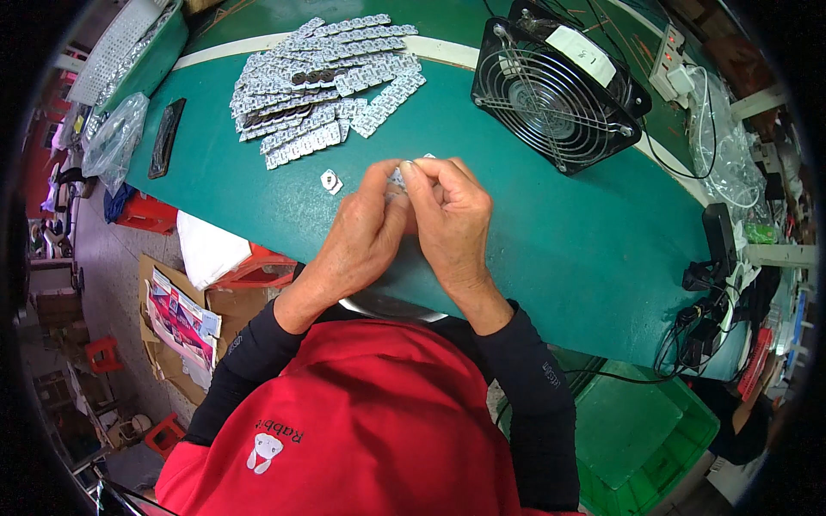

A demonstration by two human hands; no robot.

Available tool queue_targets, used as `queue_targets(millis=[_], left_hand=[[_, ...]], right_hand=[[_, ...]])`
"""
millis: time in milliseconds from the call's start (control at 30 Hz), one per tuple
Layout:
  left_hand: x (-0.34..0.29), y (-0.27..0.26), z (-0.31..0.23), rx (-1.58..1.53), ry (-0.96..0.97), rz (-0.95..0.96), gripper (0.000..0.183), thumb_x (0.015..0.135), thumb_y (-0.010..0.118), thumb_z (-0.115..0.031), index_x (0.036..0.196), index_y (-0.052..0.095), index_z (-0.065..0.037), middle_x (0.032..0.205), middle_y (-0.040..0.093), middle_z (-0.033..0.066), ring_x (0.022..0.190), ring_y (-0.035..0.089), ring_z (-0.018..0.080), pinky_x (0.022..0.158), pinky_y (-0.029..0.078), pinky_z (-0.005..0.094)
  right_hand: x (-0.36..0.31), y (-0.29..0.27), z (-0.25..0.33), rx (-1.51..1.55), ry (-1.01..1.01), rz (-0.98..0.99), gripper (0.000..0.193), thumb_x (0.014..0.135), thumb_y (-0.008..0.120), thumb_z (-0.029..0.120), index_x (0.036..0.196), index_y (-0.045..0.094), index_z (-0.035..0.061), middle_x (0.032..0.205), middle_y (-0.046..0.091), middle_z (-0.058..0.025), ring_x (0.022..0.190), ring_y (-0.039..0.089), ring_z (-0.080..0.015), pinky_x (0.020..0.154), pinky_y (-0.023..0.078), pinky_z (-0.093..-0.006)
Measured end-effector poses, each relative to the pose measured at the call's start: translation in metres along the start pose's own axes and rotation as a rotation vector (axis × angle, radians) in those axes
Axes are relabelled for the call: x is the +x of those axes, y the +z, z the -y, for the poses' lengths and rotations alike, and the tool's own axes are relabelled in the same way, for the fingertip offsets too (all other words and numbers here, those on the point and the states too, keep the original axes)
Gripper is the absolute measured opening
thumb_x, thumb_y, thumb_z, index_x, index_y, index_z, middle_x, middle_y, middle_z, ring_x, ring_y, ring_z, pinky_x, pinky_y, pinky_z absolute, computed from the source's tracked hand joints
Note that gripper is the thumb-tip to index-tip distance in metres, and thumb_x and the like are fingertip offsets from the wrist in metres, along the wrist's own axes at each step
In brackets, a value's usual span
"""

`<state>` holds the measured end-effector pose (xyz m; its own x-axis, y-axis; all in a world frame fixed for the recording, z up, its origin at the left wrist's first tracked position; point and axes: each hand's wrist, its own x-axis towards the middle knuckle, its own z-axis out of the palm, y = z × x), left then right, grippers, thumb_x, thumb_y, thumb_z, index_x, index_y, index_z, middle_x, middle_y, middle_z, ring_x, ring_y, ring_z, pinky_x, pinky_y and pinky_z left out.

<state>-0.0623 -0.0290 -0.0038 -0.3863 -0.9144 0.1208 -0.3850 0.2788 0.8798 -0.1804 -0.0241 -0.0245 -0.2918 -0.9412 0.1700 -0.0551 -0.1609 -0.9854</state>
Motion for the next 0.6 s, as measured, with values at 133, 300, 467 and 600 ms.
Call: queue_targets(millis=[133,300,467,600], left_hand=[[0.003,-0.009,0.005,-0.100,-0.100,-0.018,0.042,0.082,0.040,0.001,0.123,0.034,0.003,0.071,0.056,0.0093,0.063,0.054,0.0146,0.055,0.044,0.0297],[0.006,-0.021,0.000,-0.373,-0.196,0.152,0.049,0.081,0.040,0.001,0.128,0.031,0.001,0.073,0.053,0.0049,0.061,0.047,0.0089,0.053,0.039,0.0222],[0.005,-0.028,-0.003,-0.463,-0.233,0.235,0.050,0.080,0.041,0.001,0.129,0.031,0.001,0.073,0.053,0.0049,0.058,0.045,0.0078,0.051,0.038,0.0207],[0.003,-0.029,-0.001,-0.518,-0.321,0.258,0.042,0.084,0.043,-0.003,0.125,0.036,0.000,0.073,0.054,0.0051,0.060,0.049,0.0075,0.050,0.039,0.0207]], right_hand=[[0.009,-0.005,0.005,-0.052,-0.189,-0.057,0.007,0.078,0.065,0.004,0.083,0.064,-0.0008,0.075,0.057,-0.0023,0.065,0.051,-0.0053,0.053,0.039,-0.0192],[0.005,-0.010,0.013,0.210,0.070,0.227,0.007,0.080,0.063,0.003,0.079,0.064,-0.0037,0.075,0.057,-0.0031,0.058,0.055,-0.0073,0.049,0.040,-0.0192],[0.004,-0.014,0.008,0.343,0.285,0.382,0.010,0.082,0.061,0.004,0.079,0.063,-0.0044,0.073,0.056,-0.0031,0.054,0.055,-0.0081,0.049,0.042,-0.0199],[-0.002,-0.007,0.006,0.150,0.086,0.311,0.012,0.084,0.059,0.007,0.080,0.062,-0.0038,0.067,0.055,-0.0026,0.054,0.054,-0.0072,0.048,0.041,-0.0195]])
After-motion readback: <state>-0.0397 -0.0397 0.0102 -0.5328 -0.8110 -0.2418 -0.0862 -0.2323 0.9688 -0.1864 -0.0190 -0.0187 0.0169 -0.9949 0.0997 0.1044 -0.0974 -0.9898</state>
